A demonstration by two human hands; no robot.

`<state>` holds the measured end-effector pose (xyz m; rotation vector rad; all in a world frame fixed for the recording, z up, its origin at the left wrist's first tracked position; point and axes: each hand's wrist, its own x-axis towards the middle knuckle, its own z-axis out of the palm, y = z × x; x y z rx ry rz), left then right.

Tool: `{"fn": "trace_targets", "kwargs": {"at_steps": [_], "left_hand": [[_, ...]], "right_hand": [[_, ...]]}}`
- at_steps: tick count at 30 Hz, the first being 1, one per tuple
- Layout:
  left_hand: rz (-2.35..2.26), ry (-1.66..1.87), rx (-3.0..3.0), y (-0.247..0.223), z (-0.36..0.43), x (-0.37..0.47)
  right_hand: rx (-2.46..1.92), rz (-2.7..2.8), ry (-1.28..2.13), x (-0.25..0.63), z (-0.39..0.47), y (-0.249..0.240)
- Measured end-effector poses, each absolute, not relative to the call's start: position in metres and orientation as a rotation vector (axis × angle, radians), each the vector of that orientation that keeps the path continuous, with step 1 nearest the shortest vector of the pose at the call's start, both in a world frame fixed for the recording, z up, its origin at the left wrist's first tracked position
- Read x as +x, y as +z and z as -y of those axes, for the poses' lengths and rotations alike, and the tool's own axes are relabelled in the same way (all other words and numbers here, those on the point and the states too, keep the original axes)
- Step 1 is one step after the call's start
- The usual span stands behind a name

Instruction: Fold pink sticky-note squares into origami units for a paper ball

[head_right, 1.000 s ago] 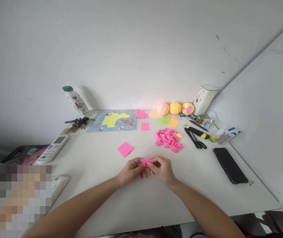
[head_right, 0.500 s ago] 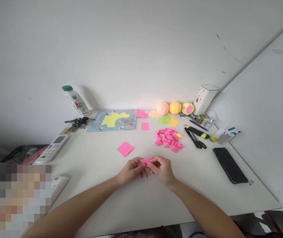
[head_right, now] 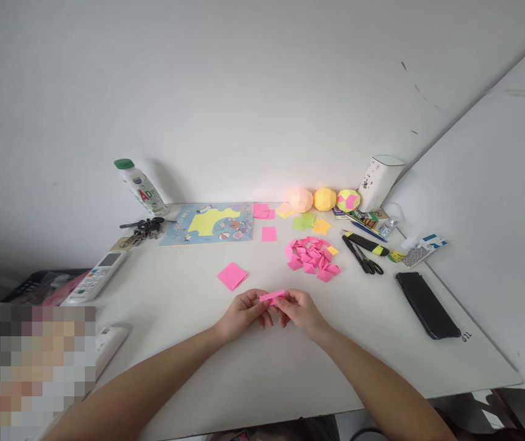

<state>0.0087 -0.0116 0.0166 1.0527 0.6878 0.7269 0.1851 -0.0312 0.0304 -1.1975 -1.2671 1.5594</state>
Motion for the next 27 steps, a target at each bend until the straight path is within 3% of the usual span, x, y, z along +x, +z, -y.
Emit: {"fn": "trace_targets", "kwargs": {"at_steps": [27], "left_hand": [[-0.692,0.504,1.12,0.018,0.005,0.004]], "right_hand": [[-1.379,1.449,1.41,0.187,0.037,0.041]]}}
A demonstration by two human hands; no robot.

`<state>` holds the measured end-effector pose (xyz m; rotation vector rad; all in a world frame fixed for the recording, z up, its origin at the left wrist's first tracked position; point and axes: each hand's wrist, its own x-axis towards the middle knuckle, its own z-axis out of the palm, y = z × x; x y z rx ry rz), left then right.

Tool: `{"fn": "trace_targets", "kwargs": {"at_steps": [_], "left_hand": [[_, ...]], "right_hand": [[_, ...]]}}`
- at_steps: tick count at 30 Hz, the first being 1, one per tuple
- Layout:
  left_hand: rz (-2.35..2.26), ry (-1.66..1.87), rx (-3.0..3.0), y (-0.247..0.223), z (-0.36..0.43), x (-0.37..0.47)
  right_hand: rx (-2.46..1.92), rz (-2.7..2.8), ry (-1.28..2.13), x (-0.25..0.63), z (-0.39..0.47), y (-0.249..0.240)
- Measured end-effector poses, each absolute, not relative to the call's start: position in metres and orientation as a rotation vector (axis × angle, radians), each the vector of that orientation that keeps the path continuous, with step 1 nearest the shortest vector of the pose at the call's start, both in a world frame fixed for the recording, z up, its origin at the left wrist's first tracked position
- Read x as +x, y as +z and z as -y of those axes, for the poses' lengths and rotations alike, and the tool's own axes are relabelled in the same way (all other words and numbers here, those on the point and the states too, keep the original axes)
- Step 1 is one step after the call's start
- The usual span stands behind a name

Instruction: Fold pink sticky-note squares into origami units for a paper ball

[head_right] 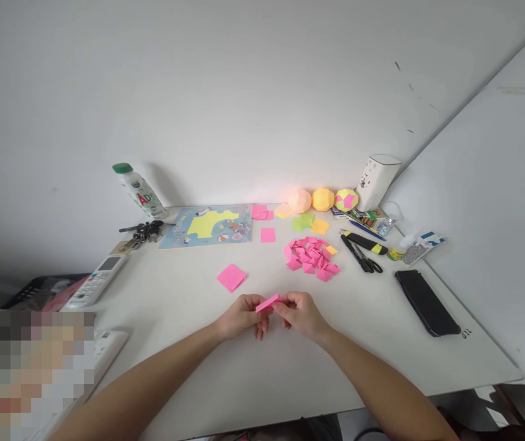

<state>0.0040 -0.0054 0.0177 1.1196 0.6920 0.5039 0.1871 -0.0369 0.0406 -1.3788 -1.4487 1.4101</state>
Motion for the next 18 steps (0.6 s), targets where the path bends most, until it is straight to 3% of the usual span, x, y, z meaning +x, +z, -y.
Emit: {"fn": "trace_targets", "kwargs": {"at_steps": [18], "left_hand": [[-0.702,0.583,1.148,0.0181,0.0143,0.0078]], "right_hand": [[-1.313,1.493,1.457,0.181,0.0405,0.036]]}}
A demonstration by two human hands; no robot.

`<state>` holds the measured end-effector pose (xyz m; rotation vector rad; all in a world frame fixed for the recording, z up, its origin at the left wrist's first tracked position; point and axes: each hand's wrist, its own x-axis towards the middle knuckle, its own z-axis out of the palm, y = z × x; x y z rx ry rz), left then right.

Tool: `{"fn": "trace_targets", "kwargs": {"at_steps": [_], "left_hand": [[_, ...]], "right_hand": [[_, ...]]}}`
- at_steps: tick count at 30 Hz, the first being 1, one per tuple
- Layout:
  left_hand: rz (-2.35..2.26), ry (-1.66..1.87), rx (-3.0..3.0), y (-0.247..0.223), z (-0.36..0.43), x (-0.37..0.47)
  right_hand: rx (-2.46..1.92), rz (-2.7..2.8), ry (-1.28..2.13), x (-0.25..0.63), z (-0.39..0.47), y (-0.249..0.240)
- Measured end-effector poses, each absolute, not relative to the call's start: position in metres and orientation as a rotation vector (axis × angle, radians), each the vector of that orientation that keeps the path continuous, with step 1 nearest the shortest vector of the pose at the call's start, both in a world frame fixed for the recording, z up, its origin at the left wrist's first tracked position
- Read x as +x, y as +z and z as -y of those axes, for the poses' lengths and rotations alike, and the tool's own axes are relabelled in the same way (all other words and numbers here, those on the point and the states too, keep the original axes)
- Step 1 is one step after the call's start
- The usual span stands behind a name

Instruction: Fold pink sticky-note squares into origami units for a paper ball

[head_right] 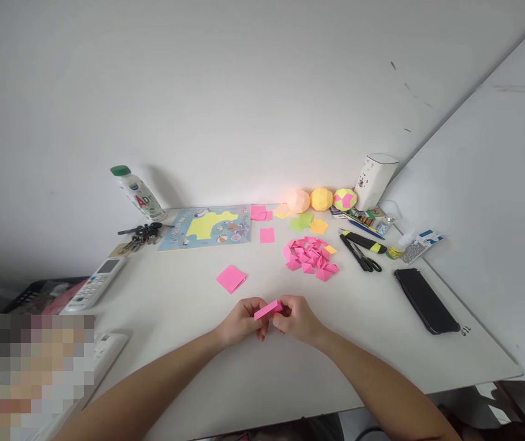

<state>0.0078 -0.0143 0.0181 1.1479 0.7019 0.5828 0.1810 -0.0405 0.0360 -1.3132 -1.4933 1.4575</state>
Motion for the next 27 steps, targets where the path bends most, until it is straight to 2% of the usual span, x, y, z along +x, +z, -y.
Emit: {"fn": "trace_targets", "kwargs": {"at_steps": [7,15,27], "left_hand": [[-0.697,0.629,1.088,0.016,0.011,0.005],[-0.663,0.594,1.129,0.017,0.012,0.005],[-0.617,0.663,1.034,0.018,0.008,0.004]], "right_hand": [[-1.342,1.375,1.319,0.2,0.026,0.046],[-1.186,1.595,1.53,0.183,0.039,0.038],[-1.243,1.483,1.284,0.196,0.036,0.055]]}}
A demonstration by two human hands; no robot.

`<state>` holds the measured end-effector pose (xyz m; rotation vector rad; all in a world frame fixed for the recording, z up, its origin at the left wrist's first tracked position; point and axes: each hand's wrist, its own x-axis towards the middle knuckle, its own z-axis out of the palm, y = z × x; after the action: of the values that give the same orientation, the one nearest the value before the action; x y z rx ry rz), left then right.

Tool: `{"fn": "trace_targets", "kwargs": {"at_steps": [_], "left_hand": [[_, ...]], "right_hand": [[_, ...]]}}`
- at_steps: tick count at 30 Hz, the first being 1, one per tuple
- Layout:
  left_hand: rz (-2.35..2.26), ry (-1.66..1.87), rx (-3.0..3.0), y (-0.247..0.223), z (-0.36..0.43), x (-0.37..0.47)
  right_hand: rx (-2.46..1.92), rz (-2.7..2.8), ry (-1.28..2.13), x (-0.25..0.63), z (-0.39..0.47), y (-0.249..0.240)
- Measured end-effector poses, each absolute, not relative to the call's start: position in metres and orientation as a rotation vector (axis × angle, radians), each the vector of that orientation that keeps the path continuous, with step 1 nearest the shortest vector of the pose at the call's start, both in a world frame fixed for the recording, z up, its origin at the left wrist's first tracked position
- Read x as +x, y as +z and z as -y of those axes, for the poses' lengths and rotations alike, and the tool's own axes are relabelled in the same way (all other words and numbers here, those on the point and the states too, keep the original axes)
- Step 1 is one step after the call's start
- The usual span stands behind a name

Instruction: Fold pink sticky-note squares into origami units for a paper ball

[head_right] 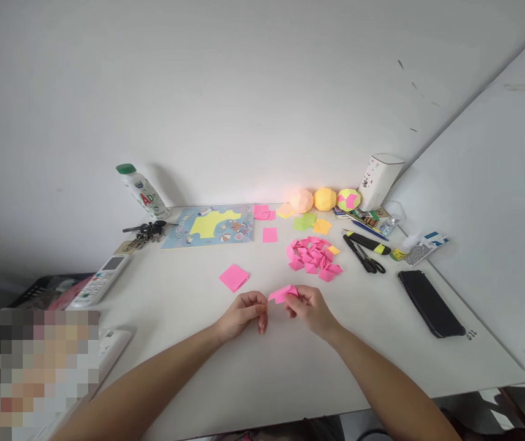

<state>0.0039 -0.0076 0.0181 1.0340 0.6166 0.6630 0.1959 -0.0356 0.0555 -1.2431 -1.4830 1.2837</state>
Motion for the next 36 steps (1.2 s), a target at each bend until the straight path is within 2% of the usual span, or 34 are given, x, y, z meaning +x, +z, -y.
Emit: {"fn": "trace_targets", "kwargs": {"at_steps": [8,14,16,22,27,36], "left_hand": [[-0.607,0.674,1.081,0.02,0.009,0.008],[-0.719,0.669,1.041,0.021,0.01,0.011],[-0.724,0.678,1.035,0.022,0.01,0.011],[-0.702,0.659,1.039,0.024,0.008,0.009],[-0.69,0.559,1.101,0.026,0.009,0.007],[-0.692,0.44,1.181,0.024,0.011,0.004]], "right_hand": [[-1.2,1.48,1.537,0.186,0.037,0.043],[-1.237,1.484,1.529,0.189,0.036,0.04],[-1.217,1.512,1.497,0.191,0.036,0.042],[-1.046,1.727,1.077,0.193,0.039,0.041],[-1.01,1.884,0.872,0.192,0.038,0.038],[-1.1,1.748,1.107,0.19,0.036,0.045]]}}
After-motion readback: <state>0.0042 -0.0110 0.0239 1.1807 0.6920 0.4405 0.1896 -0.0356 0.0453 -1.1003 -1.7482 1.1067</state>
